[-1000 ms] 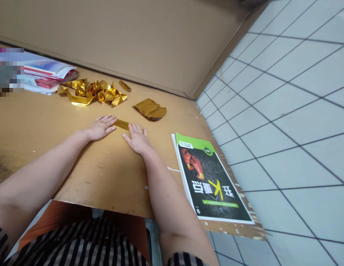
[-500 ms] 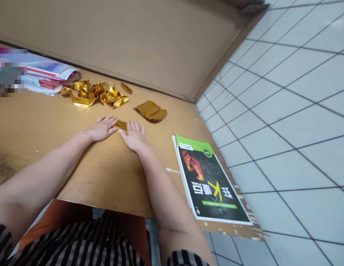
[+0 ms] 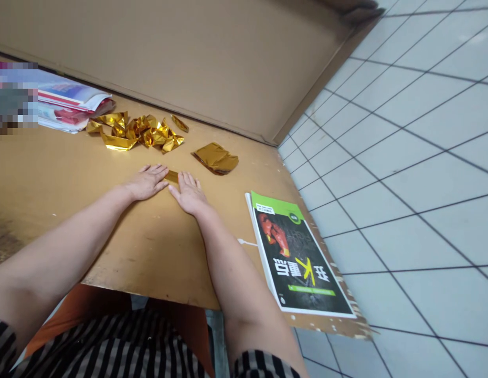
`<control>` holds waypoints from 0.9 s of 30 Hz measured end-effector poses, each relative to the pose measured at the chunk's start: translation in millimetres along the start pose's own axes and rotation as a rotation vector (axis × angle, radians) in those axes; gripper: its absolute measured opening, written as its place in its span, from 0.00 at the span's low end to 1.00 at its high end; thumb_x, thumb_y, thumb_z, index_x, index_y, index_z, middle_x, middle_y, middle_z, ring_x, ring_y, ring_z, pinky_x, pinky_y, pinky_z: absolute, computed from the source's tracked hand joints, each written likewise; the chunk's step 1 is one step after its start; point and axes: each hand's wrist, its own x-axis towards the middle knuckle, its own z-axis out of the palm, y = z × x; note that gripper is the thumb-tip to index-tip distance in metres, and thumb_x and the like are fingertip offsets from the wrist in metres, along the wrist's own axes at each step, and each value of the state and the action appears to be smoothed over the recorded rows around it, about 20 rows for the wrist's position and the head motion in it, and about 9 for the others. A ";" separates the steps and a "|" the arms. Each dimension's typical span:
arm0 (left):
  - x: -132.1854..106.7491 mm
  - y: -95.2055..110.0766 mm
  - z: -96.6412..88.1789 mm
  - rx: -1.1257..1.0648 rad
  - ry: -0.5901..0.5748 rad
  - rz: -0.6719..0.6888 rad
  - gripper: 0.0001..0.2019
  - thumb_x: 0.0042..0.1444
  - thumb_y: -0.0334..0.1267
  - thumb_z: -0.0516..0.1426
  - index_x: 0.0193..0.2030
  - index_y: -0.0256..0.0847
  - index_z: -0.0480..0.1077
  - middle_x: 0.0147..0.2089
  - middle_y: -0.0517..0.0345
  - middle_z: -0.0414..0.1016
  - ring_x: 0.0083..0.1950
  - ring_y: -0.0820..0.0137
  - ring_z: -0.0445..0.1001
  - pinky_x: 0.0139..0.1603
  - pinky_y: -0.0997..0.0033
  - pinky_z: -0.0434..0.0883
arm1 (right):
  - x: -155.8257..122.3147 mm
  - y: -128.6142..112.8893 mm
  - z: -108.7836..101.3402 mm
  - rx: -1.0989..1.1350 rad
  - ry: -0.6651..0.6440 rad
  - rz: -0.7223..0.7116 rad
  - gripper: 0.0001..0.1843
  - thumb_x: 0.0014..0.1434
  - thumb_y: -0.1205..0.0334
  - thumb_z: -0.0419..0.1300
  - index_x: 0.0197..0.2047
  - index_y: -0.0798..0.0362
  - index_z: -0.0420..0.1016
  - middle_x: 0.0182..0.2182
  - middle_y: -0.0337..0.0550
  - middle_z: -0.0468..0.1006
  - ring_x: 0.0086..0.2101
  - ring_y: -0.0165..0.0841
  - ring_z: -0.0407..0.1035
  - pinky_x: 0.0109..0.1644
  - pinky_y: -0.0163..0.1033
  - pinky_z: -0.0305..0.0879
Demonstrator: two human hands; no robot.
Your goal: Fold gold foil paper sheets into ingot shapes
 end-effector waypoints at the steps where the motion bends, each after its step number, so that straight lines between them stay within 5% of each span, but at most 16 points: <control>1: -0.4 -0.3 0.0 -0.002 -0.002 -0.007 0.29 0.67 0.48 0.37 0.71 0.37 0.49 0.73 0.50 0.47 0.74 0.61 0.44 0.71 0.57 0.44 | -2.3 2.9 -0.6 -0.008 -0.002 0.014 0.40 0.65 0.42 0.34 0.71 0.60 0.45 0.71 0.51 0.44 0.69 0.39 0.37 0.71 0.50 0.36; 8: 1.9 14.5 -0.1 -0.043 0.080 0.057 0.33 0.66 0.54 0.35 0.70 0.36 0.51 0.73 0.49 0.48 0.74 0.59 0.43 0.71 0.55 0.43 | -7.0 6.5 0.9 -0.006 0.019 0.028 0.38 0.66 0.44 0.37 0.71 0.59 0.45 0.71 0.51 0.45 0.69 0.40 0.38 0.70 0.51 0.36; 15: 16.0 47.4 2.2 -0.138 -0.041 0.140 0.38 0.64 0.59 0.32 0.72 0.31 0.42 0.74 0.46 0.41 0.74 0.58 0.41 0.71 0.57 0.42 | 0.7 8.8 9.6 0.022 0.027 0.030 0.34 0.66 0.52 0.40 0.72 0.54 0.41 0.71 0.46 0.44 0.69 0.39 0.39 0.70 0.52 0.37; 27: 11.4 17.8 0.8 -0.035 -0.057 0.074 0.37 0.64 0.58 0.34 0.72 0.35 0.45 0.74 0.48 0.41 0.74 0.59 0.41 0.71 0.59 0.43 | -8.8 5.7 -0.7 0.024 0.031 0.021 0.36 0.66 0.48 0.39 0.71 0.60 0.47 0.70 0.51 0.46 0.69 0.40 0.39 0.70 0.50 0.37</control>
